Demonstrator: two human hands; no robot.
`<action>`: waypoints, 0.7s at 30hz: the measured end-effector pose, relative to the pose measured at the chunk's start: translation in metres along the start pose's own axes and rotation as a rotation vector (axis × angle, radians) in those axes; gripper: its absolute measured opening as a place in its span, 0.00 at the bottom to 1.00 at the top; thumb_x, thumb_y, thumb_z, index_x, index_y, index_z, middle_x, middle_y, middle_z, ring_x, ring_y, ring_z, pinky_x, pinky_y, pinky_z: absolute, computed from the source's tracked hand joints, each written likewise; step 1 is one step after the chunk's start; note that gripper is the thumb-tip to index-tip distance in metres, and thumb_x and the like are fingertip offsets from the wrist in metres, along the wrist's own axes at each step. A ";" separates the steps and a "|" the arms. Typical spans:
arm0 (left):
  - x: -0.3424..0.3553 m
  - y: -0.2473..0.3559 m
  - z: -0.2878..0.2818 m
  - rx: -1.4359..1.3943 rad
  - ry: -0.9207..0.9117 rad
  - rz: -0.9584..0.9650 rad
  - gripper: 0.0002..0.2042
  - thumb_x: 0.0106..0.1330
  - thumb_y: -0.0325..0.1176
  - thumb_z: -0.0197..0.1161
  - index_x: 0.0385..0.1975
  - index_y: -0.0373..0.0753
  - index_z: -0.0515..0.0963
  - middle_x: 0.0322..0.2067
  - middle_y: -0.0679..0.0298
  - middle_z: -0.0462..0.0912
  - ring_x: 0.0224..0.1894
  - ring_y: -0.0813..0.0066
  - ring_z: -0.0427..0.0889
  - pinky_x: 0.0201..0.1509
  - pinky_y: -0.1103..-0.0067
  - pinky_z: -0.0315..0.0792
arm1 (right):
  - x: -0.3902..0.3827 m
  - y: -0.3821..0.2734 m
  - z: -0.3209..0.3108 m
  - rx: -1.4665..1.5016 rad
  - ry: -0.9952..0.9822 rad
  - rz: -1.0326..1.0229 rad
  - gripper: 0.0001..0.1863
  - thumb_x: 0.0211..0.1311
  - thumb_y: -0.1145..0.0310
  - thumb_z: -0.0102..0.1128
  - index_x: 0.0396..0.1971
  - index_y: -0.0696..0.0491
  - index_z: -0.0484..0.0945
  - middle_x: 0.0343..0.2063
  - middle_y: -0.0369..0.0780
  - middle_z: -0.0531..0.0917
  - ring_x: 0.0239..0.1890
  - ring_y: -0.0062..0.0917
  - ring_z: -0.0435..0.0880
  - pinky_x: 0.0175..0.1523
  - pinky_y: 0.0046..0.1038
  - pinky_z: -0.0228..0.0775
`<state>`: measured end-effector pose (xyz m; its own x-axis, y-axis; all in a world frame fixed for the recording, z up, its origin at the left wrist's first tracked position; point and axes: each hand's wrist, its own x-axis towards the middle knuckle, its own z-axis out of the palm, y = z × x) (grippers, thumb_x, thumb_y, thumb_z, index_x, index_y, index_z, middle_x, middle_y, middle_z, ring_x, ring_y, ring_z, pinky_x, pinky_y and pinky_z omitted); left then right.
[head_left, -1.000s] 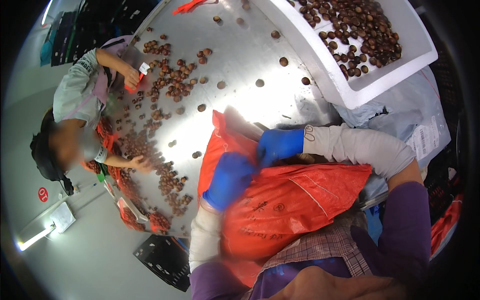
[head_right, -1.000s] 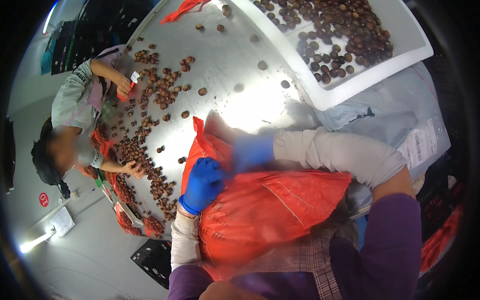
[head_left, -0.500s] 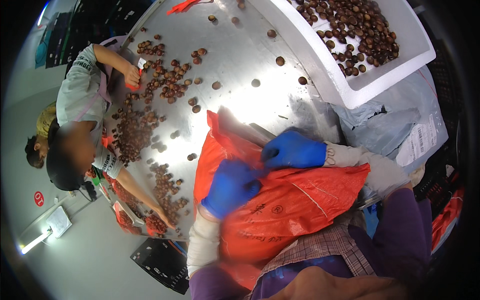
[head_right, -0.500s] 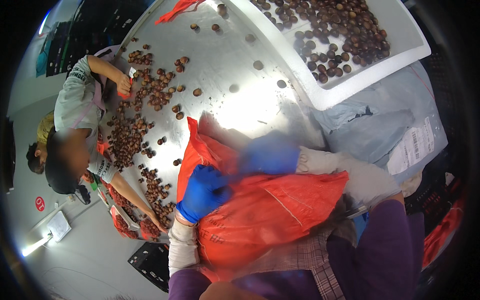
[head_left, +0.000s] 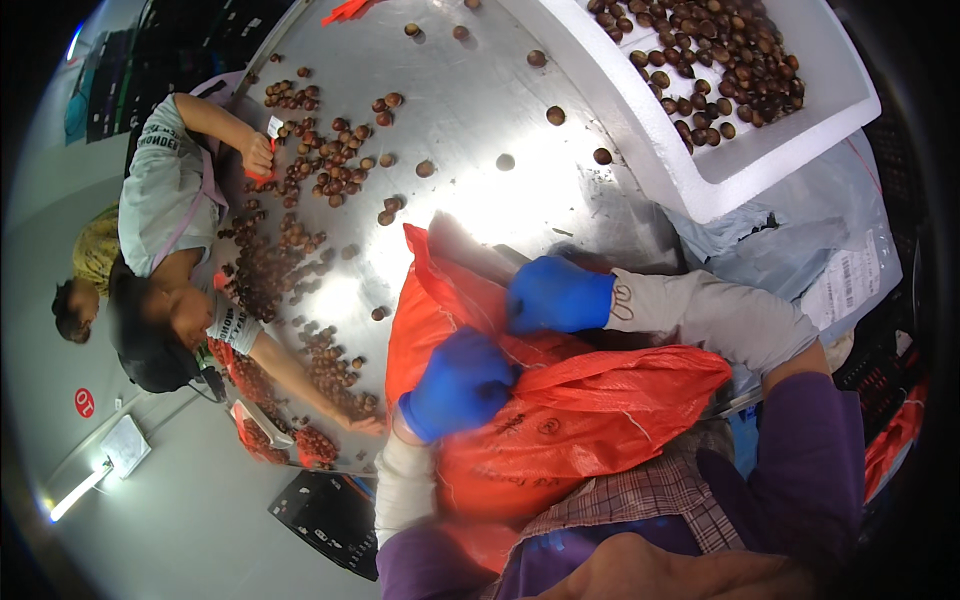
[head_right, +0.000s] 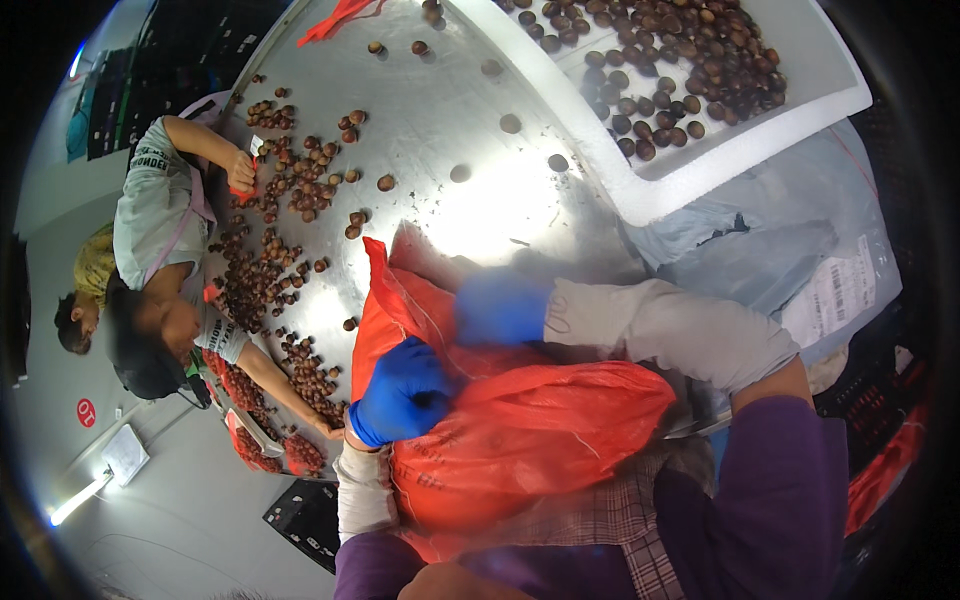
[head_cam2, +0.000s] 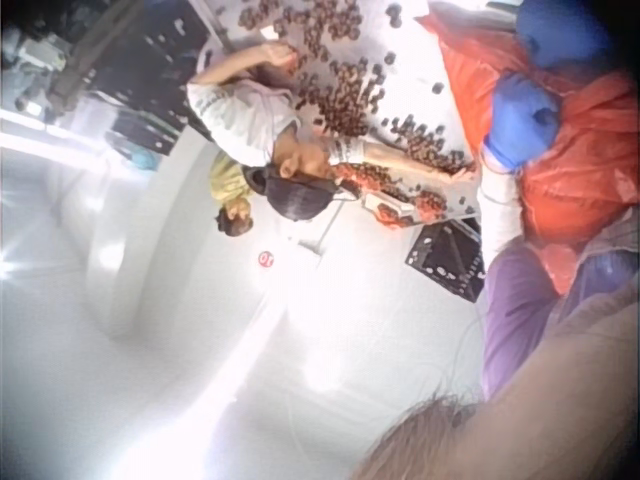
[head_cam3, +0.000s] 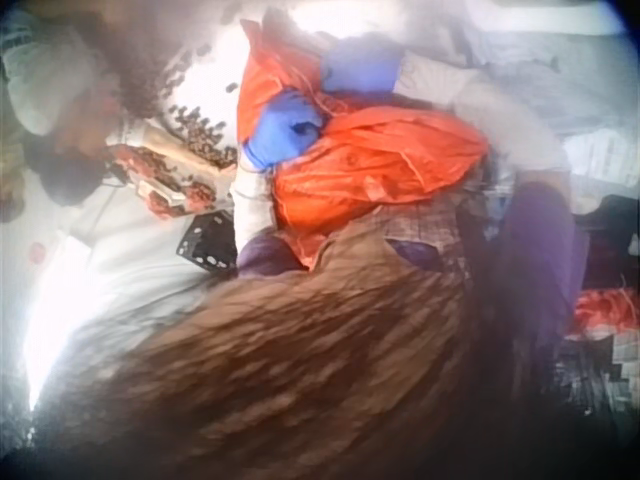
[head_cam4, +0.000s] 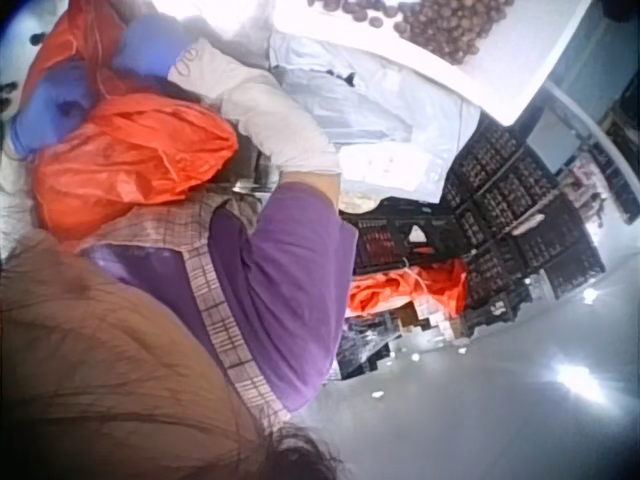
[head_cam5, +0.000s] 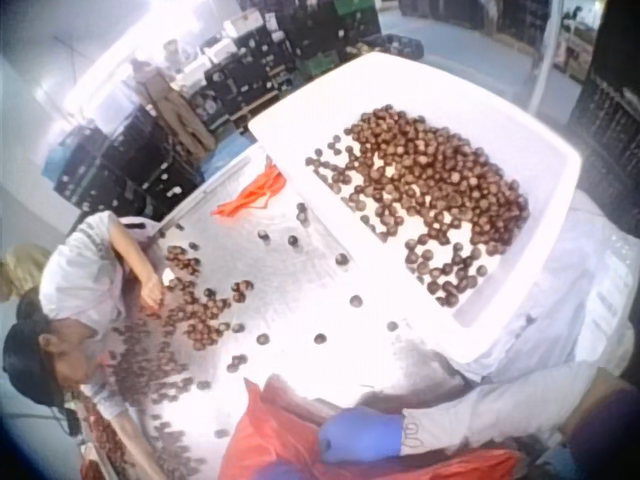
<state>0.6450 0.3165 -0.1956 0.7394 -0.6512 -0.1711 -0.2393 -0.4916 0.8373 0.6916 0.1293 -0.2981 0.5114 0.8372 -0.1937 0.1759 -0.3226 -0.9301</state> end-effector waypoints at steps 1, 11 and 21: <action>0.002 0.001 -0.001 0.000 -0.021 0.008 0.10 0.37 0.19 0.61 0.20 0.43 0.79 0.17 0.64 0.71 0.22 0.62 0.70 0.30 0.74 0.64 | 0.014 0.016 0.028 -0.146 -0.052 0.095 0.10 0.52 0.61 0.58 0.25 0.52 0.83 0.24 0.44 0.83 0.26 0.40 0.81 0.36 0.36 0.73; -0.005 -0.001 0.003 0.002 0.008 0.027 0.10 0.39 0.19 0.62 0.22 0.42 0.79 0.20 0.64 0.74 0.23 0.62 0.72 0.30 0.73 0.64 | -0.026 -0.008 -0.010 0.135 0.132 -0.049 0.14 0.55 0.58 0.57 0.30 0.54 0.82 0.27 0.46 0.83 0.27 0.39 0.82 0.35 0.36 0.74; 0.000 0.003 -0.002 -0.069 0.066 -0.039 0.11 0.39 0.18 0.60 0.23 0.41 0.81 0.18 0.63 0.73 0.23 0.63 0.71 0.33 0.75 0.65 | 0.012 0.029 0.022 -0.047 -0.080 -0.337 0.15 0.58 0.56 0.55 0.33 0.52 0.81 0.30 0.44 0.83 0.30 0.34 0.81 0.41 0.34 0.71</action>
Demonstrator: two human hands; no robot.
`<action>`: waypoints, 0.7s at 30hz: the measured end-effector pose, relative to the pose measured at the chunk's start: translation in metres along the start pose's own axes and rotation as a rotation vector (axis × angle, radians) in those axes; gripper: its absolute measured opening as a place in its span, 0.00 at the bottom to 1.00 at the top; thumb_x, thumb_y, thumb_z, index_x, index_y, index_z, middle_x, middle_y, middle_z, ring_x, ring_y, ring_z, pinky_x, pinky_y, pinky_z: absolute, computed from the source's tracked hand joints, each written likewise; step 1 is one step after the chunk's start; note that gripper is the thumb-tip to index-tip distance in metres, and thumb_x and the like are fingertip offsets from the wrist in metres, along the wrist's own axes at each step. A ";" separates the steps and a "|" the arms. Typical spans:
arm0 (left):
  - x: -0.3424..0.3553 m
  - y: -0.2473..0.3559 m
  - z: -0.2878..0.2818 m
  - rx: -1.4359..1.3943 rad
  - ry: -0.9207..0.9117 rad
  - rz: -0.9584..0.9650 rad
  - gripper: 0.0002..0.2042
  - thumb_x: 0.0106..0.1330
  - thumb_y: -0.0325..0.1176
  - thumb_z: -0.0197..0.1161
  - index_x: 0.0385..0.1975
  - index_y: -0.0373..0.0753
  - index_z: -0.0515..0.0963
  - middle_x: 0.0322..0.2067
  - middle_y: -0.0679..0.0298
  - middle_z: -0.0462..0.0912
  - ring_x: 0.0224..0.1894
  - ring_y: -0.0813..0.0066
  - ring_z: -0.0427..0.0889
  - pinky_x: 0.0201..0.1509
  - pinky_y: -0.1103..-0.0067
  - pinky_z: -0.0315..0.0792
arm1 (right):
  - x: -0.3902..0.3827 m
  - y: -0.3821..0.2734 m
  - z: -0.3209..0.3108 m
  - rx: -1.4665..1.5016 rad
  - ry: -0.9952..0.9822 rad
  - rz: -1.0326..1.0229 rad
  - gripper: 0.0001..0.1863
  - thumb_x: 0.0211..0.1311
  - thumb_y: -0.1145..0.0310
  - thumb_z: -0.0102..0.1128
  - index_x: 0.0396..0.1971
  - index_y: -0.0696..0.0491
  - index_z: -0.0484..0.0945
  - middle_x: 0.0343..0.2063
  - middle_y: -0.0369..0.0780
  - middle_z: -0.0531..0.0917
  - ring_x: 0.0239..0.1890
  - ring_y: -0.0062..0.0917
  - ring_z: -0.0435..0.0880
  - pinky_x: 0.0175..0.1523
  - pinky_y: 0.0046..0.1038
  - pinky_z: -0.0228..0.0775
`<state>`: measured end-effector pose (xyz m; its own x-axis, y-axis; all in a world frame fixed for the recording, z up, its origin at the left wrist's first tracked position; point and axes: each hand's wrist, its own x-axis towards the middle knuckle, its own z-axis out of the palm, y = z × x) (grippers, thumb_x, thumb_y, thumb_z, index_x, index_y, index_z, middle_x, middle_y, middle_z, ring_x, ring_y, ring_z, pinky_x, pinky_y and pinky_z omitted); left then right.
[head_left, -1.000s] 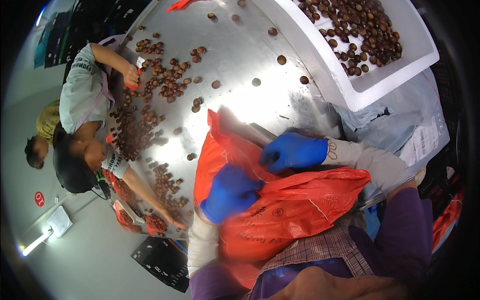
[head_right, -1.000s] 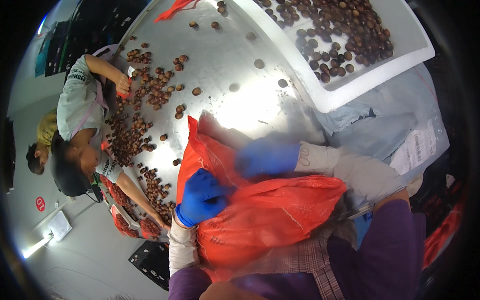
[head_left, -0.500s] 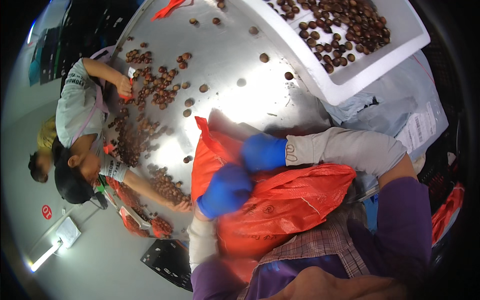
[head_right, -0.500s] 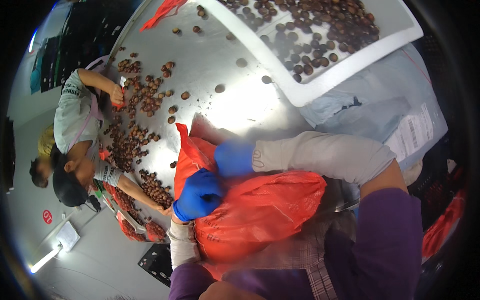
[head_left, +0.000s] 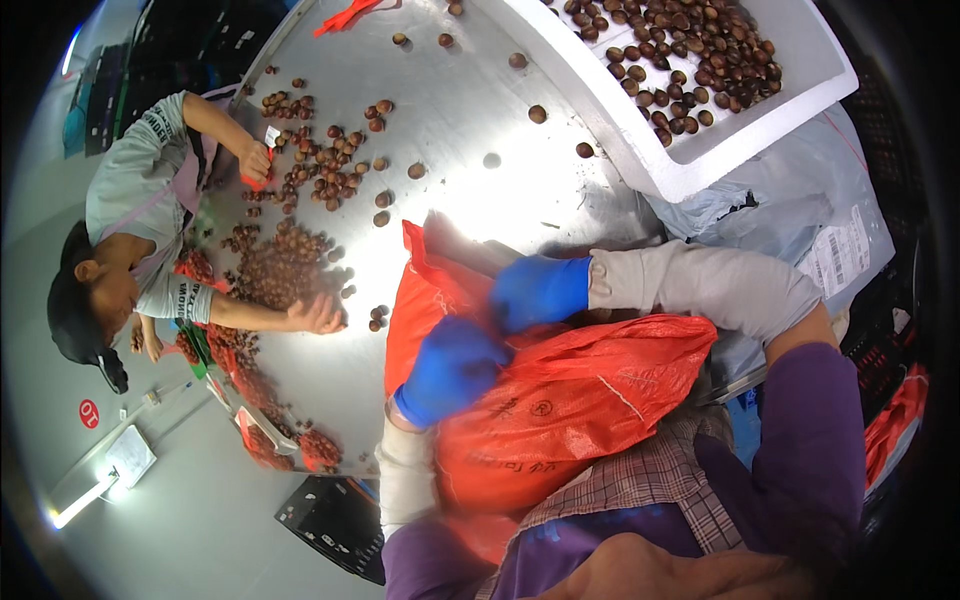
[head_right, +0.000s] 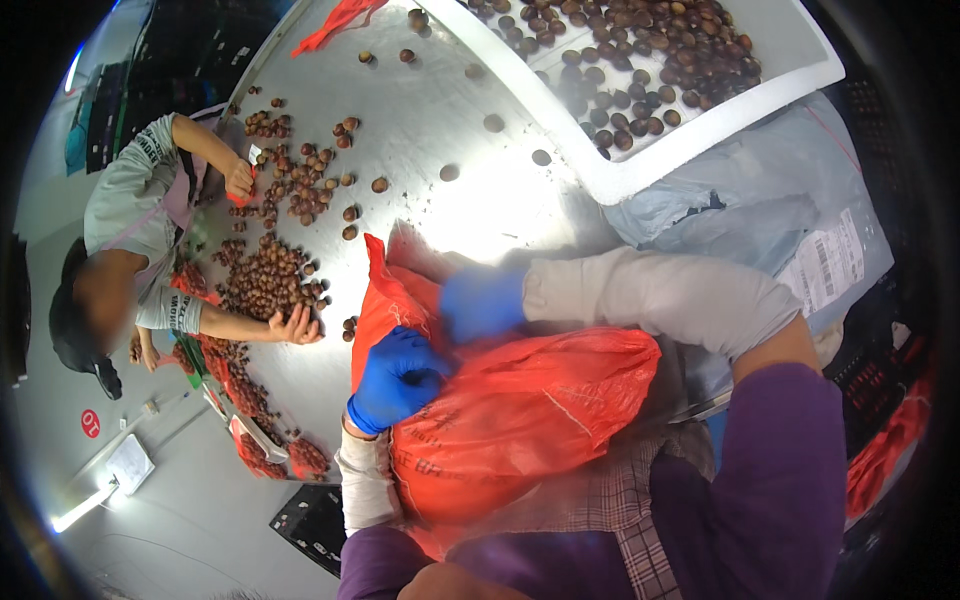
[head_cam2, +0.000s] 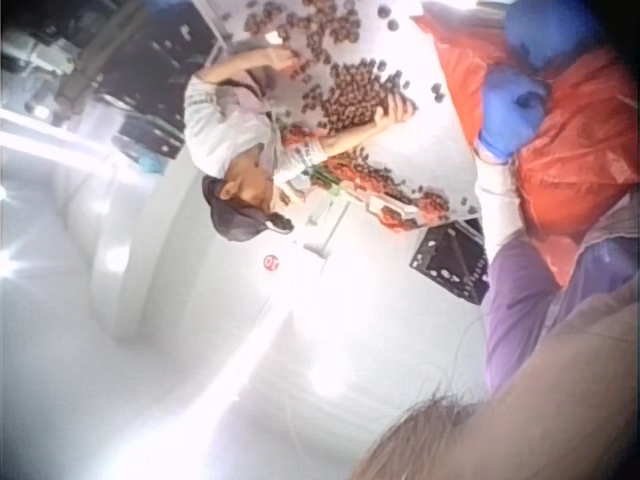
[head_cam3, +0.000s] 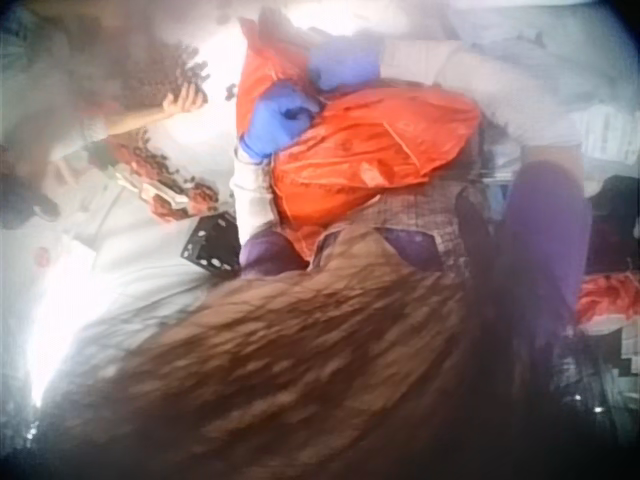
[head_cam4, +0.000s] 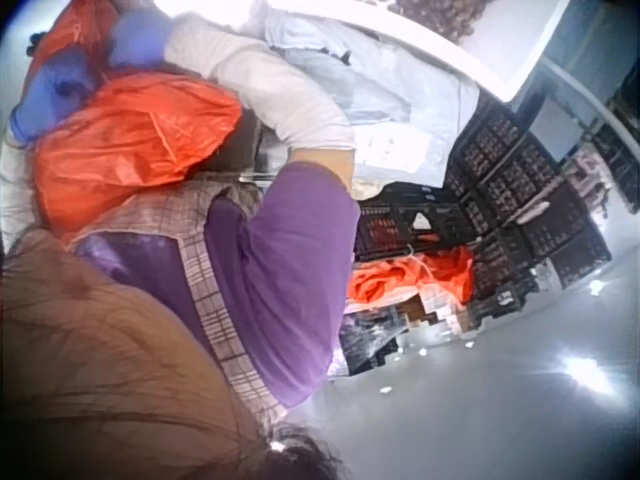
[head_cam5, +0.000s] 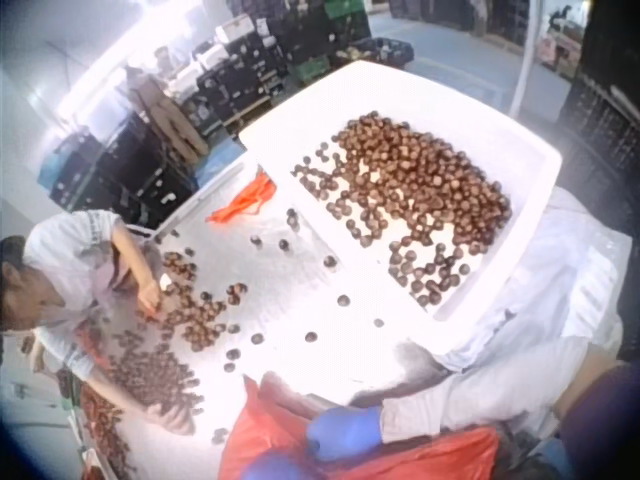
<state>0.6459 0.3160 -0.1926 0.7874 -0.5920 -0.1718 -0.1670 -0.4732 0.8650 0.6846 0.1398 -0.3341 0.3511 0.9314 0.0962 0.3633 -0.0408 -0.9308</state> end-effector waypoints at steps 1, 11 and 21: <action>-0.002 0.000 -0.001 0.006 0.001 -0.010 0.12 0.40 0.18 0.60 0.25 0.42 0.82 0.18 0.64 0.73 0.23 0.64 0.71 0.33 0.75 0.66 | -0.002 0.005 0.003 0.072 0.005 -0.015 0.15 0.59 0.57 0.55 0.33 0.53 0.81 0.31 0.44 0.82 0.31 0.34 0.80 0.41 0.33 0.71; -0.010 -0.002 0.001 0.290 0.095 -0.024 0.17 0.42 0.23 0.67 0.36 0.44 0.84 0.17 0.67 0.72 0.24 0.68 0.71 0.35 0.75 0.66 | -0.061 -0.022 -0.033 0.053 0.186 0.298 0.09 0.62 0.67 0.54 0.35 0.57 0.77 0.24 0.39 0.76 0.22 0.22 0.70 0.30 0.24 0.64; -0.011 -0.009 0.002 0.162 -0.004 0.027 0.12 0.39 0.23 0.65 0.26 0.42 0.83 0.17 0.65 0.73 0.23 0.63 0.72 0.34 0.74 0.66 | -0.030 -0.041 -0.014 0.267 0.181 0.327 0.11 0.56 0.62 0.60 0.34 0.53 0.80 0.27 0.40 0.82 0.29 0.28 0.81 0.38 0.29 0.72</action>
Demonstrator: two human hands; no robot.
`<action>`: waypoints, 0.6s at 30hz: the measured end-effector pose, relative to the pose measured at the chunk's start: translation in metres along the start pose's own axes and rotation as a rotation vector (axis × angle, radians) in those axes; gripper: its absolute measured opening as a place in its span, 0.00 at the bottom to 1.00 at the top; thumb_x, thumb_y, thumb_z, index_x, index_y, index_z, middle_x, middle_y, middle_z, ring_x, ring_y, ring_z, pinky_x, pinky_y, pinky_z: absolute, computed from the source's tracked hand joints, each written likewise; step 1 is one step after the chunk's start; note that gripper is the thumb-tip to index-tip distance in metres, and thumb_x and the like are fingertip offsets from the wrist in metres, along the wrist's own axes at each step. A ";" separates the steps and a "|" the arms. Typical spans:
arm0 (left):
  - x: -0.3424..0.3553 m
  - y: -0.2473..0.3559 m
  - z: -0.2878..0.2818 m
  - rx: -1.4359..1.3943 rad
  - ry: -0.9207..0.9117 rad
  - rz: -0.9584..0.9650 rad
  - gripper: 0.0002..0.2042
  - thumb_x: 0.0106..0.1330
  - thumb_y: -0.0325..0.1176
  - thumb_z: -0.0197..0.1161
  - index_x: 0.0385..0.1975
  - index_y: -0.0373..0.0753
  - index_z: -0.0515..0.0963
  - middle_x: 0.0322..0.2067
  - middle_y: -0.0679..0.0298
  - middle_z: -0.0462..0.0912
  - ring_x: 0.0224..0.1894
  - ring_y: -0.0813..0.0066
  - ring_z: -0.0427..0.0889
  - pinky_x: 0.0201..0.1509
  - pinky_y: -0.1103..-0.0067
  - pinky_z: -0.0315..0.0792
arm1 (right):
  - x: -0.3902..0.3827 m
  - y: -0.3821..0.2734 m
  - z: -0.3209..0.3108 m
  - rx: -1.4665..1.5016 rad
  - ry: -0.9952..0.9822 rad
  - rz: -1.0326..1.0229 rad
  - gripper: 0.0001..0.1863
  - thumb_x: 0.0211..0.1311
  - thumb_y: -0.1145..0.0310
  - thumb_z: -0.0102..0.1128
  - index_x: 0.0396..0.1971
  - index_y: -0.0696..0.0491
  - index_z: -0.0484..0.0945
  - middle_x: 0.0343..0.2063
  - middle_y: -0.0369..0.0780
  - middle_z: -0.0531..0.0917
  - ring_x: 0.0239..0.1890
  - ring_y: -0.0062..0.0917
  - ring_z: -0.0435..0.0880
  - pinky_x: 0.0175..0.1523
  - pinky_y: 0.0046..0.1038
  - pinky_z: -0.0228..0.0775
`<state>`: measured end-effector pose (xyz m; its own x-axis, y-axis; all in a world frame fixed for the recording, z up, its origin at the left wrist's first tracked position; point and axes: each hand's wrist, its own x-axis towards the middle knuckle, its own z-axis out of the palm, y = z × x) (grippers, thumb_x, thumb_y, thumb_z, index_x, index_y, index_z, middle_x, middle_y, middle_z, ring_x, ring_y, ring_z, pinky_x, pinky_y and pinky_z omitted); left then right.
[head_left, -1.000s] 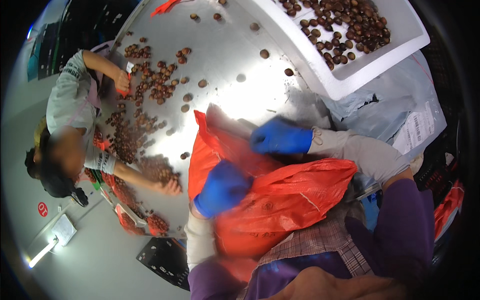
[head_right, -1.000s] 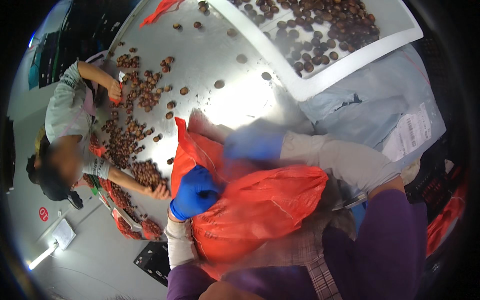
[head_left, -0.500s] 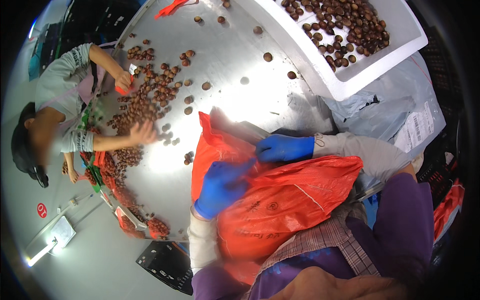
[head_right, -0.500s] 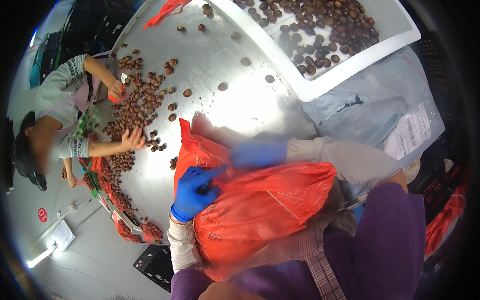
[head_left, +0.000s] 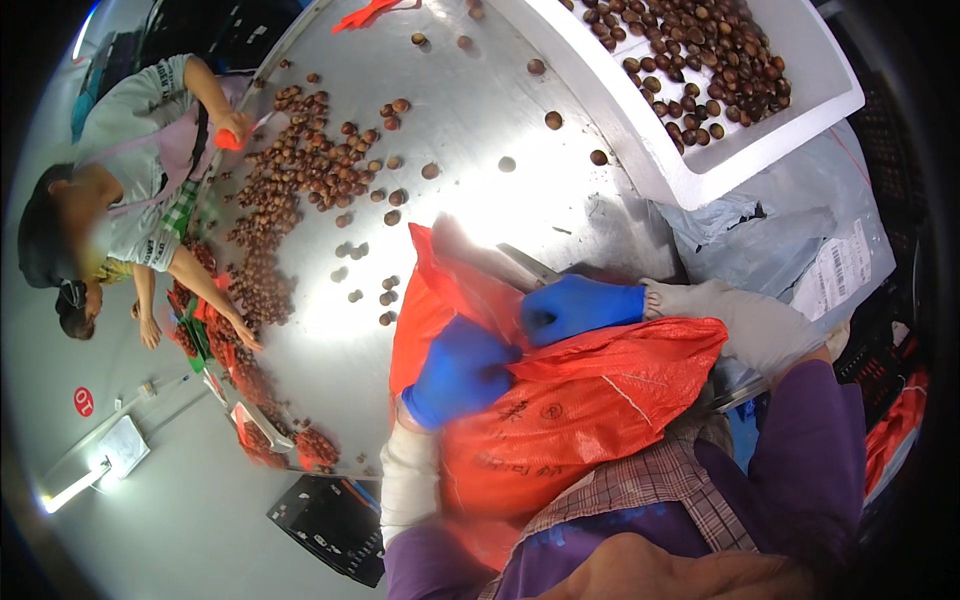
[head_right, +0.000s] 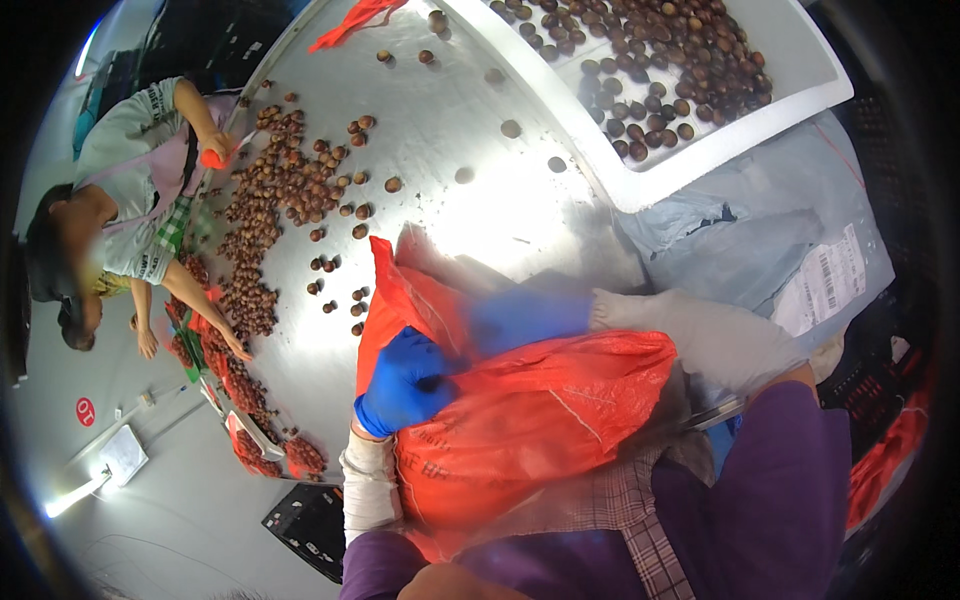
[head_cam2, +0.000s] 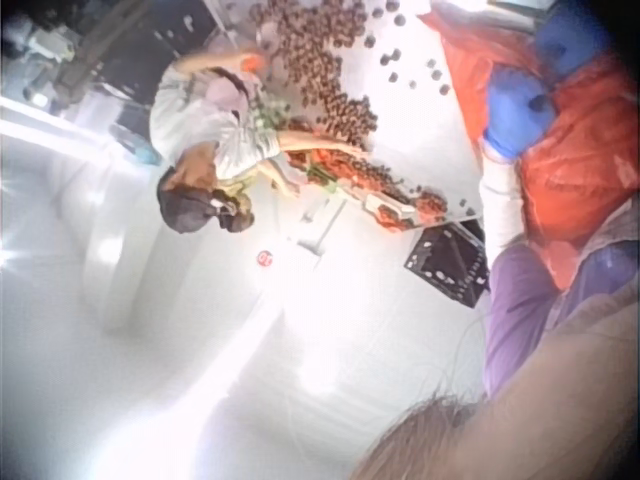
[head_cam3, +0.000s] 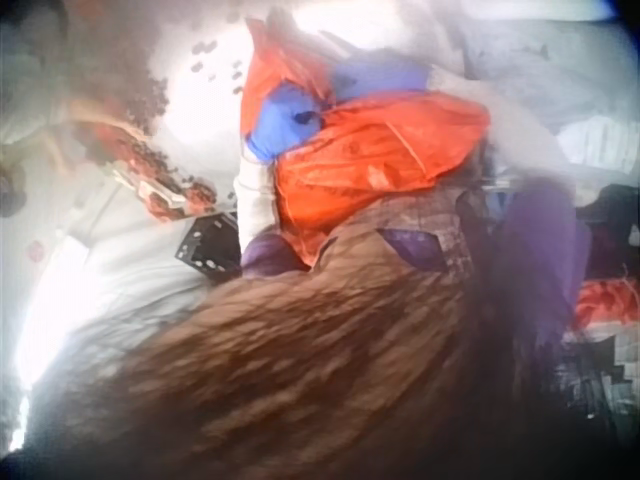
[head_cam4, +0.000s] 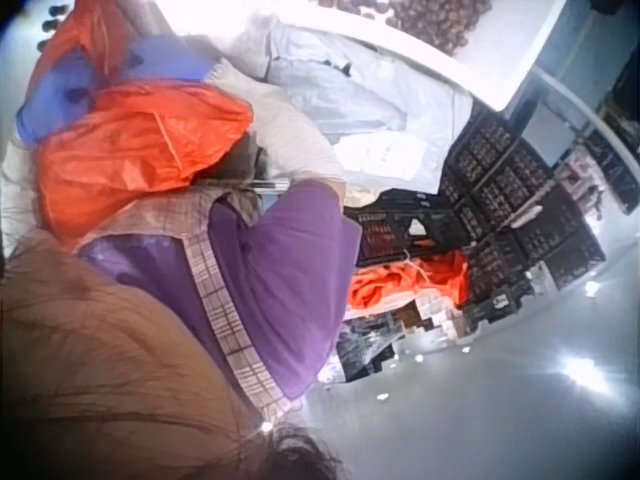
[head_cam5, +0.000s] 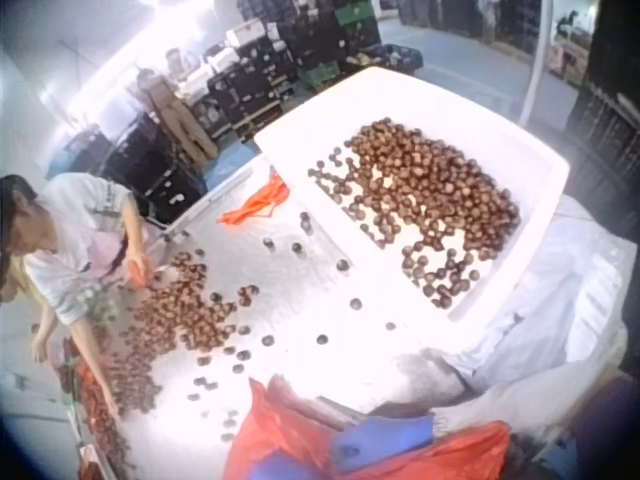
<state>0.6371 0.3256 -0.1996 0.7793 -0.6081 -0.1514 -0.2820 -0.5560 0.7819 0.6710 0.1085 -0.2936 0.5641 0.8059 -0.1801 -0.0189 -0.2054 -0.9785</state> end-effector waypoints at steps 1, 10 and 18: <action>0.001 0.001 -0.002 0.001 -0.017 0.013 0.12 0.38 0.23 0.65 0.27 0.42 0.83 0.17 0.65 0.73 0.23 0.63 0.72 0.34 0.74 0.66 | -0.008 0.010 -0.003 0.012 0.052 0.063 0.11 0.56 0.62 0.60 0.34 0.53 0.80 0.27 0.41 0.82 0.28 0.28 0.80 0.38 0.29 0.72; 0.007 0.007 -0.003 0.009 -0.089 0.041 0.12 0.38 0.21 0.64 0.25 0.45 0.80 0.22 0.64 0.77 0.27 0.63 0.75 0.33 0.73 0.67 | 0.013 -0.002 -0.002 -0.245 0.057 0.004 0.17 0.57 0.54 0.58 0.28 0.54 0.83 0.25 0.43 0.83 0.27 0.33 0.82 0.39 0.32 0.72; 0.004 0.006 -0.001 -0.023 -0.044 0.025 0.11 0.39 0.22 0.65 0.25 0.45 0.80 0.23 0.64 0.78 0.28 0.62 0.76 0.35 0.71 0.68 | 0.030 0.029 0.006 -0.072 -0.013 -0.126 0.14 0.58 0.59 0.55 0.26 0.55 0.79 0.24 0.41 0.81 0.24 0.28 0.78 0.35 0.30 0.70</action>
<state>0.6386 0.3206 -0.1954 0.7466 -0.6464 -0.1575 -0.2880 -0.5274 0.7993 0.6826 0.1295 -0.3279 0.5470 0.8351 -0.0577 0.1113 -0.1408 -0.9838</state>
